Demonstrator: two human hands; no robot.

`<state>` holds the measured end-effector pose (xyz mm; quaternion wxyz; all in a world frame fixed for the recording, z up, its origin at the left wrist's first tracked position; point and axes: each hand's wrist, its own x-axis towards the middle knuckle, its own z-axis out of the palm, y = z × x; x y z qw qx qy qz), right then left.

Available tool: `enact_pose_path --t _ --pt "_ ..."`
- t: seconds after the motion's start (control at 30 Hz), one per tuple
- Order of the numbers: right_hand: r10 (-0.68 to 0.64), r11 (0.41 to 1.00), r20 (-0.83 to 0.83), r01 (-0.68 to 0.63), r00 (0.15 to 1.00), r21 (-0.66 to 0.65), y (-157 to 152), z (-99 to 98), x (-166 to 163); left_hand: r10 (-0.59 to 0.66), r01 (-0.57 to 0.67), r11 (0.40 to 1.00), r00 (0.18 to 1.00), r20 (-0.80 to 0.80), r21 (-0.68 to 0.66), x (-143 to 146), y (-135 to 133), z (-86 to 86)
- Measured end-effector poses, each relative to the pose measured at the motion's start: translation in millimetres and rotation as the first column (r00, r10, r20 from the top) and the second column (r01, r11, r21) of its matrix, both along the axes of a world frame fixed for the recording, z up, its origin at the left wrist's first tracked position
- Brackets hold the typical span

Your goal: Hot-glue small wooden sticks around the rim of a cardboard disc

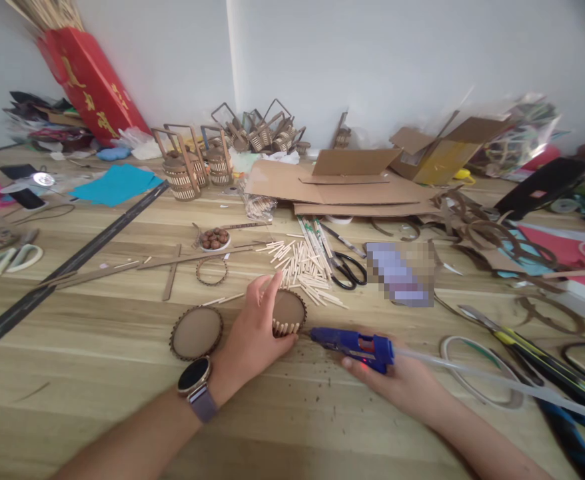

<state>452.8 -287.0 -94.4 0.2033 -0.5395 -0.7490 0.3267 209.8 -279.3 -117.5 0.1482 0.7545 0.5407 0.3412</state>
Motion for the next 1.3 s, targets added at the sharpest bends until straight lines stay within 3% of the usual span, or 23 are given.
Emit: enact_pose_path --t 0.23,0.63,1.3 --pt "-0.027 0.996 0.019 0.026 0.999 0.088 -0.1 -3.6 -2.6 -0.005 0.005 1.0 1.0 -0.007 -0.002 0.3 0.2 0.9" --pt "0.039 0.995 0.081 -0.046 0.996 0.092 0.3 -5.6 -1.8 -0.015 0.015 1.0 1.0 -0.018 0.003 0.7 0.3 2.1" --pt "-0.018 0.993 0.098 0.006 0.995 0.119 -0.6 -13.3 0.1 -0.016 0.016 1.0 0.999 -0.028 0.011 0.7 1.3 0.8"
